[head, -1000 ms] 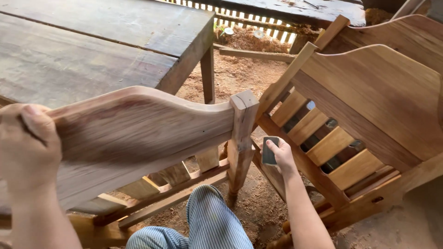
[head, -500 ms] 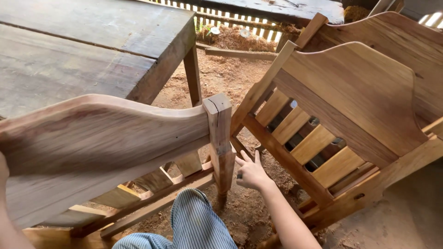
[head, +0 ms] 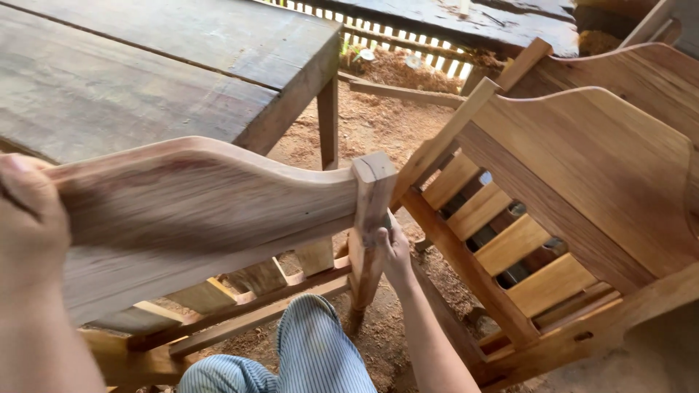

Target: The person sands a wooden chair frame to prepare it for finishing.

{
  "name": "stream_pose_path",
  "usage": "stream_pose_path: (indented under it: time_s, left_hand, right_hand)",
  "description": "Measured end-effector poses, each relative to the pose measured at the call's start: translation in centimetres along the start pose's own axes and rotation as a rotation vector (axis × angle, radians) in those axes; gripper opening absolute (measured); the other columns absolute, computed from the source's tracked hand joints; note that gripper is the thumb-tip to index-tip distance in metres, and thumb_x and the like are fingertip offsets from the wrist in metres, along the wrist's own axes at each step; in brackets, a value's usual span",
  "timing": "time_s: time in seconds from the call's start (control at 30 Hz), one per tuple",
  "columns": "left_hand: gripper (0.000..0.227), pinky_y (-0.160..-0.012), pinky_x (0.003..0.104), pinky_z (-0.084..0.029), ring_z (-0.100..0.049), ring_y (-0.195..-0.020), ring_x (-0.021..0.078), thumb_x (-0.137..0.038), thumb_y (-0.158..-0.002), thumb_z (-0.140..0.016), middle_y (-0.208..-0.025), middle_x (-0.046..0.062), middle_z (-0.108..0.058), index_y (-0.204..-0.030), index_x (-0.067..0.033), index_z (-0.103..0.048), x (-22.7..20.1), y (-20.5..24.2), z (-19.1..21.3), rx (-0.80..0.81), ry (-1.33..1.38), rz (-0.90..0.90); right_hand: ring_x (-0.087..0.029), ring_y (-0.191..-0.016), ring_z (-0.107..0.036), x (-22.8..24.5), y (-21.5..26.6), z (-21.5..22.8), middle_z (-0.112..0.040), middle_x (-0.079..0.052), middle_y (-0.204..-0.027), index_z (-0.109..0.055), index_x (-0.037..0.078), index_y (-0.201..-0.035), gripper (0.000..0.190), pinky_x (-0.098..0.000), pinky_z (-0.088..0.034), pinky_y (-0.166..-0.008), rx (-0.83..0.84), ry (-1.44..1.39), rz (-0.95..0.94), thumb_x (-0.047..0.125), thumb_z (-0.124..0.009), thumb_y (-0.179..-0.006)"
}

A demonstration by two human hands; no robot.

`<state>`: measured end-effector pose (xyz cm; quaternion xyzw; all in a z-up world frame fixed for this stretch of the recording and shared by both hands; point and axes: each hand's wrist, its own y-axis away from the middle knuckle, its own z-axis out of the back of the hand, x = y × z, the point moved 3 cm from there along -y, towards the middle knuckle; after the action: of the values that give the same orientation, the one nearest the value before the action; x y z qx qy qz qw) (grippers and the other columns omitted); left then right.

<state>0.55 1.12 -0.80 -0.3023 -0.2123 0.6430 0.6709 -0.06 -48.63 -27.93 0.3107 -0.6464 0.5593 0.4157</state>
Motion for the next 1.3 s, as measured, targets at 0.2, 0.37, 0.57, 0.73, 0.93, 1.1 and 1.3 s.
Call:
stream_pose_path:
  time_s: [0.2, 0.37, 0.57, 0.73, 0.93, 1.1, 1.3]
  left_hand:
    - [0.057, -0.069, 0.029, -0.051, -0.061, -0.066, 0.0178, -0.018, -0.122, -0.026, -0.076, 0.004, -0.066, -0.082, -0.0109, -0.065, -1.6, -1.7, 2.4, -0.35, -0.247, -0.247]
    - [0.06, -0.059, 0.022, -0.041, -0.053, -0.055, 0.0073, -0.027, -0.125, -0.03, -0.071, -0.002, -0.066, -0.078, -0.0152, -0.064, 1.8, -1.5, -2.1, -0.398, -0.335, -0.217]
    - [0.057, -0.062, 0.024, -0.045, -0.056, -0.057, 0.0082, -0.027, -0.123, -0.031, -0.076, 0.0, -0.07, -0.081, -0.0138, -0.068, -2.3, -2.0, 0.9, -0.451, -0.281, -0.181]
    - [0.054, -0.063, 0.026, -0.046, -0.056, -0.056, 0.0105, -0.025, -0.12, -0.035, -0.074, 0.001, -0.069, -0.078, -0.0131, -0.065, -2.2, -2.0, 0.2, -0.426, -0.225, -0.178]
    - [0.05, -0.066, 0.026, -0.047, -0.061, -0.065, 0.0132, -0.024, -0.121, -0.037, -0.076, 0.002, -0.068, -0.08, -0.0137, -0.064, -2.2, -2.6, 0.4, -0.434, -0.128, -0.263]
    - [0.047, -0.068, 0.026, -0.049, -0.065, -0.07, 0.0126, -0.023, -0.12, -0.037, -0.081, 0.002, -0.071, -0.084, -0.0127, -0.065, -3.1, -3.1, -0.2, -0.466, -0.126, -0.28]
    - [0.047, -0.068, 0.027, -0.049, -0.062, -0.065, 0.0111, -0.023, -0.118, -0.037, -0.078, 0.001, -0.071, -0.081, -0.0138, -0.065, -2.6, -2.7, -0.2, -0.461, -0.123, -0.251]
  right_hand:
    - [-0.028, -0.126, -0.061, 8.8, -7.7, -2.7, -0.065, -0.017, -0.129, -0.056, 0.002, -0.135, 0.104, -0.045, -0.048, -0.11, 0.019, -0.218, -0.415, 0.084, -0.017, -0.084]
    - [-0.037, -0.136, -0.056, 11.9, -8.8, -2.6, -0.062, -0.024, -0.138, -0.039, -0.011, -0.156, 0.134, -0.0469, -0.039, -0.127, 0.208, -0.208, -0.002, 0.098, -0.012, -0.082]
    - [-0.028, -0.152, -0.011, 5.8, -1.7, -1.5, -0.015, -0.011, -0.163, -0.013, 0.0, -0.157, 0.135, -0.044, -0.011, -0.123, 0.049, 0.056, -0.704, 0.099, -0.005, -0.065]
    - [-0.031, -0.134, -0.052, 13.8, -9.4, -1.3, -0.056, -0.02, -0.136, -0.04, -0.009, -0.144, 0.121, -0.0475, -0.04, -0.12, 0.213, -0.214, -0.088, 0.093, -0.023, -0.082]
    - [-0.015, -0.098, -0.051, 6.1, -8.1, -0.3, -0.053, -0.005, -0.107, -0.052, 0.004, -0.126, 0.077, -0.0331, -0.044, -0.086, 0.018, 0.005, -0.084, 0.074, -0.055, -0.093]
    - [-0.009, -0.076, -0.049, 3.4, -3.5, -0.5, -0.055, 0.002, -0.082, -0.061, 0.01, -0.103, 0.06, -0.0245, -0.042, -0.069, 0.067, 0.064, -0.296, 0.069, -0.053, -0.096]
    - [-0.011, -0.064, -0.043, 4.7, -8.9, 0.9, -0.048, -0.004, -0.076, -0.051, 0.002, -0.088, 0.045, -0.0306, -0.04, -0.065, -0.18, -0.308, -0.016, 0.039, -0.059, -0.113]
